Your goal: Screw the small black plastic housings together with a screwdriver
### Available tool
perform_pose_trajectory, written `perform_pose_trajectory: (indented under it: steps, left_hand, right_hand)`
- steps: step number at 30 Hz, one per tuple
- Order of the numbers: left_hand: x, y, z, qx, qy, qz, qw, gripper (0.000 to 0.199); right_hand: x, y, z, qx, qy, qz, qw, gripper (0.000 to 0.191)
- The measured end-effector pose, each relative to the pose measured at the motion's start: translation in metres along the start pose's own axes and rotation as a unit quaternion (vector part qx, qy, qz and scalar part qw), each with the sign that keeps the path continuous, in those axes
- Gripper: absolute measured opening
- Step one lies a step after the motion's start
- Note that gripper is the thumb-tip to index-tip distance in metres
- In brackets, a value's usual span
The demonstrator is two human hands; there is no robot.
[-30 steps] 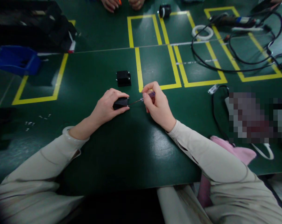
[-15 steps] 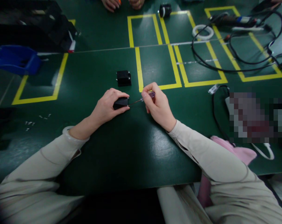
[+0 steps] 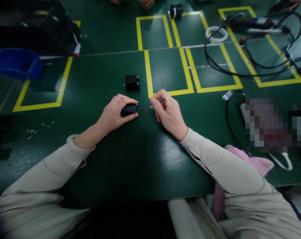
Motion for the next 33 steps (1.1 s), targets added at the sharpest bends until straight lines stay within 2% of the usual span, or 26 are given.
perform_pose_trajectory:
  steps: [4, 11, 15, 22, 27, 33]
  left_hand:
    - [-0.0001, 0.0001, -0.0001, -0.001, 0.0, -0.001, 1.0, 0.038]
    - [-0.0001, 0.0001, 0.0002, -0.002, 0.004, 0.0, 1.0, 0.038]
    - [-0.0002, 0.0002, -0.0004, -0.002, 0.002, -0.001, 1.0, 0.038]
    - [0.0, -0.0002, 0.0001, -0.007, -0.003, 0.003, 1.0, 0.039]
    - [-0.0003, -0.0002, 0.0, -0.002, 0.002, 0.003, 1.0, 0.038]
    - [0.0001, 0.0007, -0.0002, -0.008, -0.006, 0.008, 1.0, 0.038]
  right_hand:
    - [0.001, -0.0001, 0.0003, 0.0, -0.022, 0.014, 1.0, 0.021]
    - [0.0005, 0.0004, -0.0027, 0.001, 0.002, 0.004, 1.0, 0.026]
    - [0.0012, 0.0001, -0.0021, 0.006, -0.022, 0.013, 1.0, 0.02]
    - [0.0, -0.0009, -0.0033, 0.004, -0.005, 0.002, 1.0, 0.027]
    - [0.0006, -0.0001, -0.0015, 0.011, -0.025, 0.016, 1.0, 0.02]
    - [0.0, -0.0004, -0.0036, 0.008, -0.002, 0.006, 1.0, 0.027]
Point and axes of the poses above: each hand's wrist, its own y-axis away from the middle knuckle, its own x-axis out of the back of the hand, z = x × y, the point moved 7 cm from there along -y, towards the middle knuckle, and after that the axes turned 1 degree about x, right-handed, at the moved point
